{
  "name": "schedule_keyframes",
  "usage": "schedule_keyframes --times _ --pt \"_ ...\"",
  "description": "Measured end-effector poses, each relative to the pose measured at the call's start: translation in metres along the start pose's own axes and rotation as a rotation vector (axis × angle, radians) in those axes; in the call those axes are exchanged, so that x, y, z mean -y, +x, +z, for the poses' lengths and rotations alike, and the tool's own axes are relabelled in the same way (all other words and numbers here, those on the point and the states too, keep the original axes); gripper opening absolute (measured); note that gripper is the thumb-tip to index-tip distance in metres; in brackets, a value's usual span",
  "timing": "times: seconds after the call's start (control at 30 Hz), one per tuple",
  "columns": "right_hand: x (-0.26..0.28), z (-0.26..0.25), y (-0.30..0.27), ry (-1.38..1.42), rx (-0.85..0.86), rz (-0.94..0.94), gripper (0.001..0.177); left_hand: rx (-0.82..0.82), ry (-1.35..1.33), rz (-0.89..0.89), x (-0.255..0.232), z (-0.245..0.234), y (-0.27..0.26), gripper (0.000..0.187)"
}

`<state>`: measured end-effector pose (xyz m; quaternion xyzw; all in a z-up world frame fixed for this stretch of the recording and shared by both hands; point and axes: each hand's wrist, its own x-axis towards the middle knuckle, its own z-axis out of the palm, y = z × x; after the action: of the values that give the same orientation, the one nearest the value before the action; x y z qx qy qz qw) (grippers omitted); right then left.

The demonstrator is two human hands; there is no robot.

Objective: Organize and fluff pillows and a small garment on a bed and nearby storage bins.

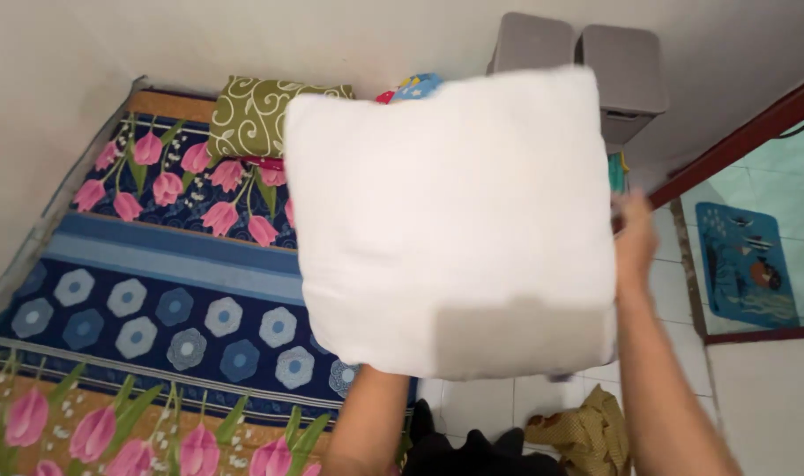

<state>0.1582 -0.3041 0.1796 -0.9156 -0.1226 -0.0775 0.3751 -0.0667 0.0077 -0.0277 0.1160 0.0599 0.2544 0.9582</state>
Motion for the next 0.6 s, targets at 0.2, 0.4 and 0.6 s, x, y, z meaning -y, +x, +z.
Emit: schedule_keyframes --times 0.2,0.4,0.6 --pt "0.142 -0.065 0.015 0.188 -0.222 -0.493 0.038 0.018 -0.013 0.006 0.01 0.007 0.01 0.086" --pt "0.242 0.0 -0.052 0.009 0.151 -1.047 0.059 0.029 -0.007 -0.006 0.007 0.013 0.008 0.085" --pt "0.209 0.003 -0.018 -0.195 0.368 -0.624 0.066 0.041 -0.003 -0.006 -0.005 0.01 0.001 0.085"
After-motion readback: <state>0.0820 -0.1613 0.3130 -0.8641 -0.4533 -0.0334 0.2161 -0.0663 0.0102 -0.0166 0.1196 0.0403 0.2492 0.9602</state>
